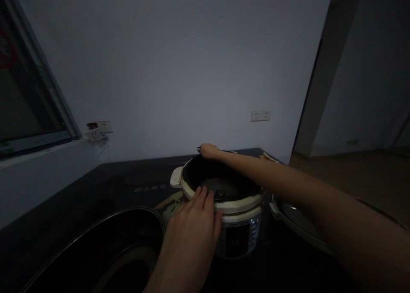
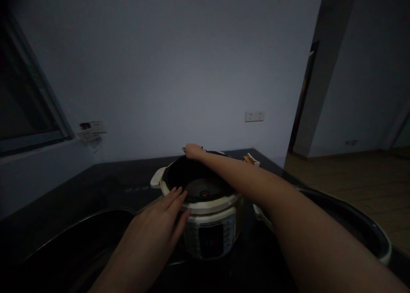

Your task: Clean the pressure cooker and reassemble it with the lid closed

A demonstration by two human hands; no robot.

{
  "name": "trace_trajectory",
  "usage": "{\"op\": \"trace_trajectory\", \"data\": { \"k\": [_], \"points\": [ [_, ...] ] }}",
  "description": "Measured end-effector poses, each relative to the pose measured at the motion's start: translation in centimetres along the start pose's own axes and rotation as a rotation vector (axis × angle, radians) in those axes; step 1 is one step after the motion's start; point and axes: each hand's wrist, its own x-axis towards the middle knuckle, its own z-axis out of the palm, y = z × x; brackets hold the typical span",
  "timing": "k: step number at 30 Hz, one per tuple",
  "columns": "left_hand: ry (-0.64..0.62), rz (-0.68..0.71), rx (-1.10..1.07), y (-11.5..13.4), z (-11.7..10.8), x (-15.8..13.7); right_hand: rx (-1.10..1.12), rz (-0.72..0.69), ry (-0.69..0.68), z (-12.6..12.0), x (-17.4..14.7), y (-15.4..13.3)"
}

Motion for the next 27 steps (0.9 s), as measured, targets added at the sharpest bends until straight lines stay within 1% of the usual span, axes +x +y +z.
{"op": "trace_trajectory", "data": {
  "k": [3,8,11,14,17,20,21,22,23,24,25,27],
  "points": [
    [-0.020,-0.022,-0.020,0.0,-0.4,0.0,0.063,-0.006,-0.017,-0.1,0.0,-0.6],
    [-0.019,-0.044,-0.031,0.2,-0.6,-0.5,0.192,-0.021,-0.015,-0.8,-0.2,0.2],
    [0.008,-0.030,-0.026,0.1,-0.5,-0.8,0.293,-0.025,0.036,-1.7,-0.9,0.8],
    [0.017,-0.028,-0.014,0.0,-0.3,-0.8,0.422,-0.029,0.135,-3.3,-2.7,1.3],
    [0.024,-0.028,-0.005,-0.2,-0.1,-0.7,0.575,-0.057,0.249,-4.8,-6.2,2.1],
    [0.045,-0.010,-0.005,-0.4,0.1,-0.8,0.763,-0.068,0.361,-5.4,-11.5,3.5],
    [0.053,-0.004,-0.004,-0.4,0.2,-0.8,1.017,-0.051,0.416,-5.3,-13.6,4.2],
    [0.060,0.002,-0.001,-0.5,0.3,-0.9,1.246,-0.003,0.456,-5.2,-15.8,4.8],
    [0.065,0.006,0.003,-0.5,0.3,-0.9,1.420,0.081,0.518,-4.8,-18.0,5.5],
    [0.068,0.006,0.008,-0.5,0.4,-0.9,1.543,0.171,0.573,-4.4,-20.1,6.1],
    [0.070,0.005,0.013,-0.5,0.4,-0.9,1.630,0.254,0.642,-3.7,-22.2,6.6],
    [0.075,-0.002,0.024,-0.4,0.5,-0.8,1.732,0.432,0.801,-1.9,-26.0,7.3]
  ]
}}
